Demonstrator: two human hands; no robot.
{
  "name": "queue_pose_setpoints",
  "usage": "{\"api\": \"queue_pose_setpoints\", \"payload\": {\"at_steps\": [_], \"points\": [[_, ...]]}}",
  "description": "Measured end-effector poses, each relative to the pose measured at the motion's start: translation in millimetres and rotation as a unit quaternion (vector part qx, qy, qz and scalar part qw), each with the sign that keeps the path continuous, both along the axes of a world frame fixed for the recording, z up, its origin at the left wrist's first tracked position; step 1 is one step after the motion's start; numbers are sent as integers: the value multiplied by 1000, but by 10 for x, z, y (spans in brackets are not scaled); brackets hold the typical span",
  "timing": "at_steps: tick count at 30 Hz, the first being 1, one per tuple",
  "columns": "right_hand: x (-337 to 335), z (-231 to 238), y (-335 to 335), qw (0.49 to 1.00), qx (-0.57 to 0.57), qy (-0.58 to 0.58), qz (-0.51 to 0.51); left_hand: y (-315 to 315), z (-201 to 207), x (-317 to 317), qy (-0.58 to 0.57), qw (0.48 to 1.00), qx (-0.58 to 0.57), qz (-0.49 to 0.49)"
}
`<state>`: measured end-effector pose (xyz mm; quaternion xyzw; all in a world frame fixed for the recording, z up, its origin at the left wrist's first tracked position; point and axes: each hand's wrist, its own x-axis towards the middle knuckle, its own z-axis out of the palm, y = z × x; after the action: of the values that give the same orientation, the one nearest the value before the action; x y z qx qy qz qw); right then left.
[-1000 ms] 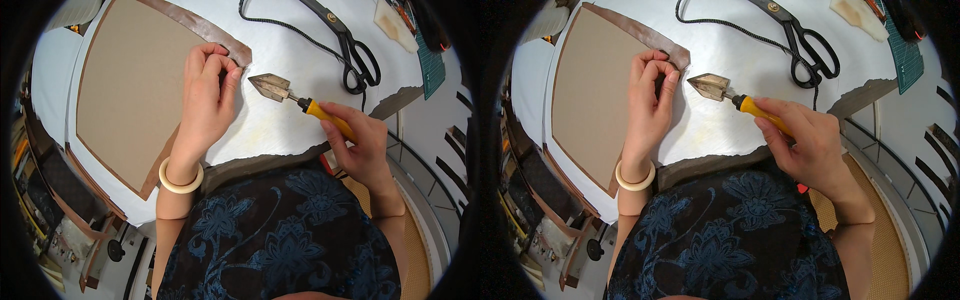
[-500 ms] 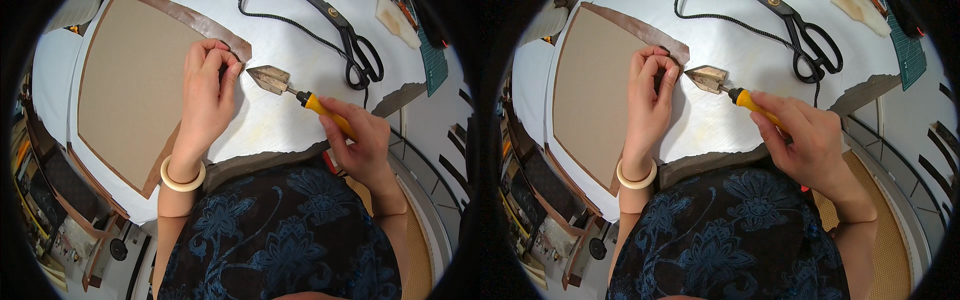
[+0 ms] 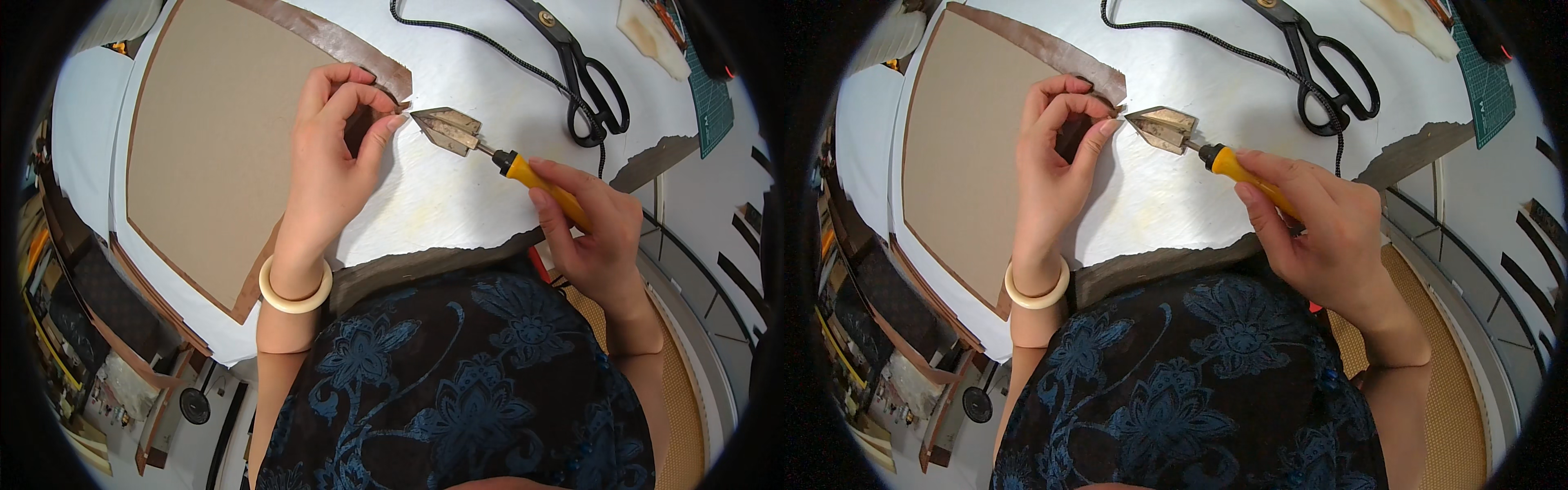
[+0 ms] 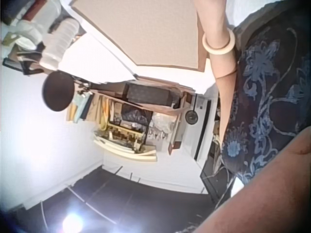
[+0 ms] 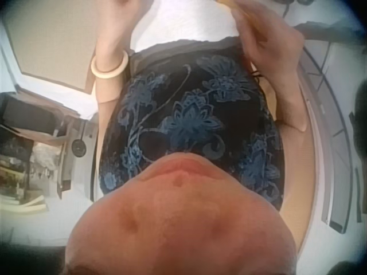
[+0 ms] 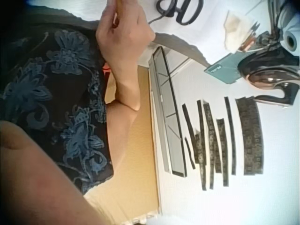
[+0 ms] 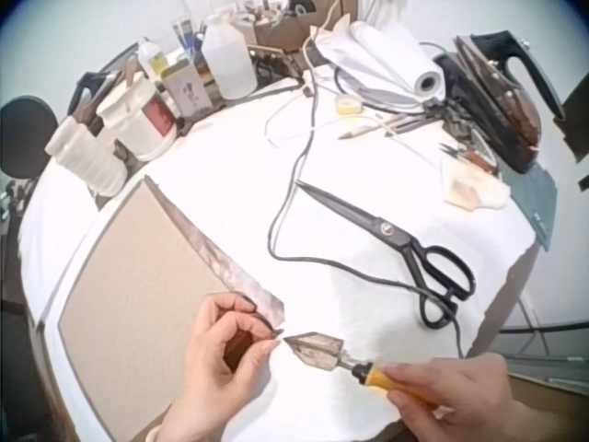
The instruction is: The person uses a hot knife to trim and seal the edges of a brown leather piece, then uses an iron to press the edges flat. They repeat this process on different sections of the leather, flipping the piece over to work on both sides.
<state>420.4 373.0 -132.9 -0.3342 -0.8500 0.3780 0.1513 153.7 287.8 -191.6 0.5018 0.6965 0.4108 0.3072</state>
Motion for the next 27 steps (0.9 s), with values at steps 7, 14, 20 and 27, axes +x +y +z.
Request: {"api": "queue_pose_setpoints", "payload": {"at_steps": [7,14,20,27], "points": [[-10,15,15,1000,10,-5,13,7,-99,-20,163,985,40,-43],[1,-24,8,1000,16,6,9,-13,-137,-67,100,993,44,-49],[4,-2,0,1000,4,-2,8,7,-21,-30,76,995,37,-46],[7,-24,1,1000,15,5,13,8,-108,-10,148,988,39,-37]]}}
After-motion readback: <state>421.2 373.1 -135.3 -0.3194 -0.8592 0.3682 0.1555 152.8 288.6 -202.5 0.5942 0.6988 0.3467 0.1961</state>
